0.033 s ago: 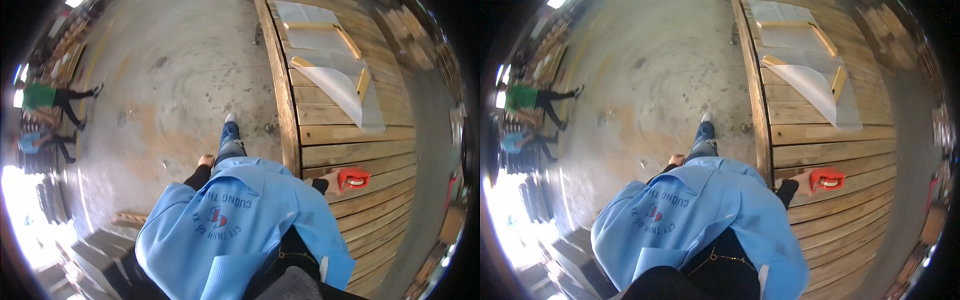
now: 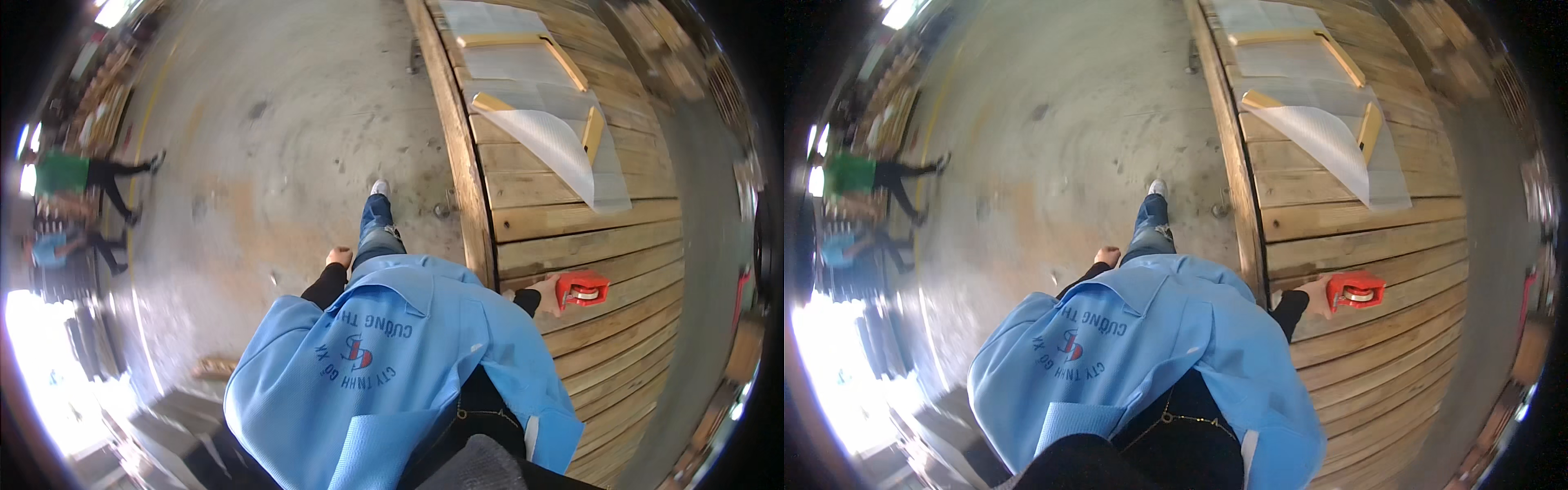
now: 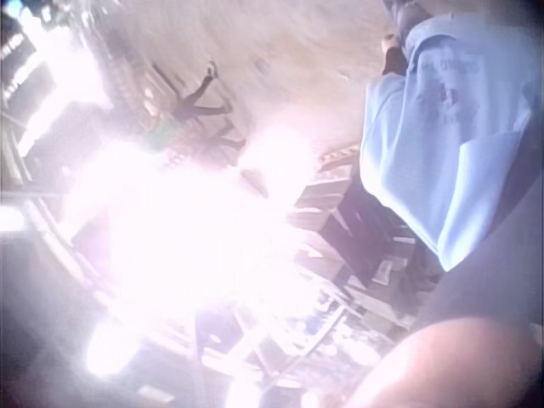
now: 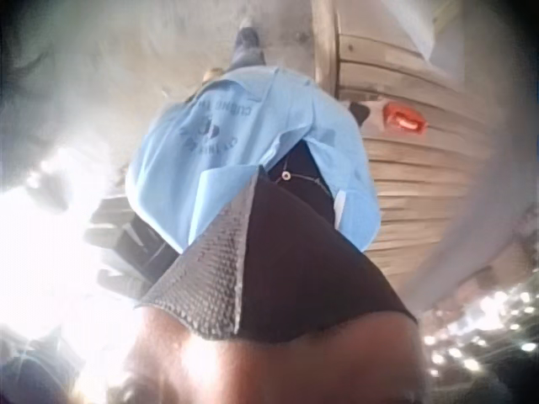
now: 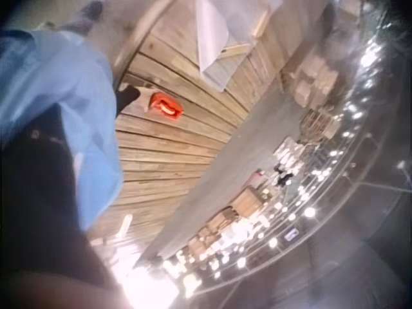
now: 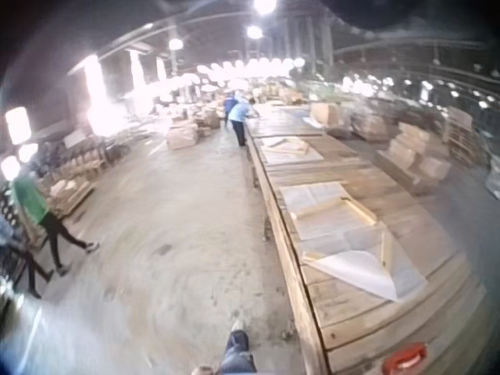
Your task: The person wraps wooden frames with bubble wrap and secures them with tape. They repeatedly pick up frames, cover them with bubble wrap, and use a tape dispenser to seal the wrapping. A coworker is visible nearby, but the primary actions are performed by the camera wearer.
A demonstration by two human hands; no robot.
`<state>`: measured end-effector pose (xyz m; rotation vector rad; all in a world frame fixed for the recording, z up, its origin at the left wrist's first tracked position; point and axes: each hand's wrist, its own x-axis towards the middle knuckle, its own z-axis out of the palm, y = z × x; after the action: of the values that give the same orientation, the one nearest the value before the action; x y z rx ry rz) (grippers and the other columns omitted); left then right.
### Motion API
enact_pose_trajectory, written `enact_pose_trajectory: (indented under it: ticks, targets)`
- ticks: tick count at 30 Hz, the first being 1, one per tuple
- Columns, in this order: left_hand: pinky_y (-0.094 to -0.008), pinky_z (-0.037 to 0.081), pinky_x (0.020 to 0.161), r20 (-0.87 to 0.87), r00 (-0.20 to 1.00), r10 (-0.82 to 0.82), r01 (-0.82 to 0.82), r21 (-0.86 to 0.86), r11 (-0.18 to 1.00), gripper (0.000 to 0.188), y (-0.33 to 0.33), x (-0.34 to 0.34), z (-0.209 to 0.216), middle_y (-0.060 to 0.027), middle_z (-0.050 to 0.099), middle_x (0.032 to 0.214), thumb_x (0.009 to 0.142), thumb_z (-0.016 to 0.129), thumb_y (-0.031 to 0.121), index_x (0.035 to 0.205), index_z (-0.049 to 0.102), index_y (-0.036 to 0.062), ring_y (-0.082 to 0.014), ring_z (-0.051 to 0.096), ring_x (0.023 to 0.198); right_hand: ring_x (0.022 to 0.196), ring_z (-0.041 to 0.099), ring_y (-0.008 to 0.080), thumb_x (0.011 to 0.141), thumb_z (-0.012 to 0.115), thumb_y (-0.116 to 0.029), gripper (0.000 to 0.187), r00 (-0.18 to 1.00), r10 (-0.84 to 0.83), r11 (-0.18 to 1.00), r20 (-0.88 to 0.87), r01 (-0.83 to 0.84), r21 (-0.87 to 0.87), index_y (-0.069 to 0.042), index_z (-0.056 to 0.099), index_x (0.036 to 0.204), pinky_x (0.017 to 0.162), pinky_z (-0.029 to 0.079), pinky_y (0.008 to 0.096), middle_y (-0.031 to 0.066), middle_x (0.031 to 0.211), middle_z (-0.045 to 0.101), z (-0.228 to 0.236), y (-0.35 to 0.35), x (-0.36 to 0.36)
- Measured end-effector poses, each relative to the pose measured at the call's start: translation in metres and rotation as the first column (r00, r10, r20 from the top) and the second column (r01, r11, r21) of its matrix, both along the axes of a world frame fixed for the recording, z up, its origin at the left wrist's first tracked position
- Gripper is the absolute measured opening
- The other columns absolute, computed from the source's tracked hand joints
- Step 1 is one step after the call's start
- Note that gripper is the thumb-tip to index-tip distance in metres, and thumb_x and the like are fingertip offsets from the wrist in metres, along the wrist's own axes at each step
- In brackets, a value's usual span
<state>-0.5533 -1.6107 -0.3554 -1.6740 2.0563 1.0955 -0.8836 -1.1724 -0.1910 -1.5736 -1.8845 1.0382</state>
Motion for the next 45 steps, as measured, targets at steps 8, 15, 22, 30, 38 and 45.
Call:
enact_pose_trajectory:
  ticks: [8, 15, 22, 30, 38, 45]
  targets:
    - [-0.0391, 0.056, 0.089, -0.273, 0.955, -0.120, 0.116, -0.031, 0.993, 0.039, -0.302, -0.321, 0.057, -0.0121, 0.077, 0.096, 0.085, 0.062, 0.031, 0.116, 0.075, 0.0105, -0.0253, 0.074, 0.093, 0.093, 0.072, 0.0408, 0.066, 0.091, -0.045, 0.103, 0.962, -0.215, 0.973, 0.171, 0.226, -0.048, 0.003, 0.028, 0.130, 0.086, 0.058, 0.0475, 0.0219, 0.107, 0.069, -0.048, -0.141, -0.048]
    - [-0.0419, 0.052, 0.096, -0.359, 0.784, -0.506, 0.444, -0.246, 0.862, 0.031, -0.359, -0.586, 0.084, -0.0123, 0.073, 0.101, 0.087, 0.066, 0.024, 0.113, 0.074, 0.0117, -0.0311, 0.066, 0.104, 0.126, 0.052, 0.0414, 0.069, 0.088, -0.034, 0.112, 0.849, -0.417, 0.896, 0.324, 0.444, -0.011, 0.006, 0.014, 0.144, 0.103, 0.050, 0.0492, 0.0244, 0.135, 0.051, -0.097, -0.139, -0.062]
    - [-0.0487, 0.048, 0.093, -0.543, 0.271, -0.795, 0.458, -0.653, 0.603, 0.032, -0.277, -0.774, 0.103, -0.0146, 0.060, 0.115, 0.080, 0.074, 0.019, 0.111, 0.068, 0.0118, -0.0348, 0.058, 0.107, 0.114, 0.053, 0.0345, 0.080, 0.075, -0.015, 0.055, 0.898, -0.408, 0.735, -0.163, 0.429, 0.525, 0.000, 0.048, 0.125, 0.101, 0.043, 0.0463, 0.0184, 0.122, 0.053, -0.023, -0.242, -0.223]
    - [-0.0535, 0.048, 0.101, 0.059, 0.406, -0.912, 0.812, -0.481, 0.331, 0.096, -0.216, -0.950, 0.145, -0.0206, 0.056, 0.131, 0.068, 0.086, 0.056, 0.140, 0.046, 0.0064, -0.0409, 0.051, 0.127, 0.080, 0.063, 0.0158, 0.095, 0.066, -0.018, 0.018, 0.531, 0.805, 0.487, -0.267, -0.846, -0.216, -0.009, 0.069, 0.110, 0.073, 0.052, 0.0302, 0.0051, 0.093, 0.069, 0.050, -0.497, -0.431]
    - [-0.0457, 0.057, 0.079, -0.334, 0.082, -0.939, 0.942, -0.281, 0.182, 0.075, -0.213, -1.034, 0.175, -0.0217, 0.070, 0.102, 0.075, 0.085, 0.046, 0.120, 0.052, -0.0033, -0.0336, 0.071, 0.091, 0.093, 0.069, 0.0195, 0.095, 0.073, -0.043, 0.055, 0.815, 0.430, 0.456, -0.389, -0.567, -0.686, 0.001, 0.060, 0.126, 0.081, 0.055, 0.0339, 0.0102, 0.109, 0.068, 0.048, -0.527, -0.520]
    - [-0.0367, 0.054, 0.074, -0.724, 0.383, -0.574, 0.920, 0.243, 0.308, 0.058, -0.151, -1.059, 0.247, -0.0180, 0.070, 0.097, 0.088, 0.079, 0.039, 0.119, 0.056, -0.0037, -0.0261, 0.069, 0.085, 0.095, 0.069, 0.0189, 0.092, 0.074, -0.023, 0.056, 0.640, 0.370, 0.030, -0.674, -0.733, -0.680, 0.002, 0.050, 0.137, 0.072, 0.060, 0.0342, 0.0098, 0.112, 0.067, 0.117, -0.478, -0.627]
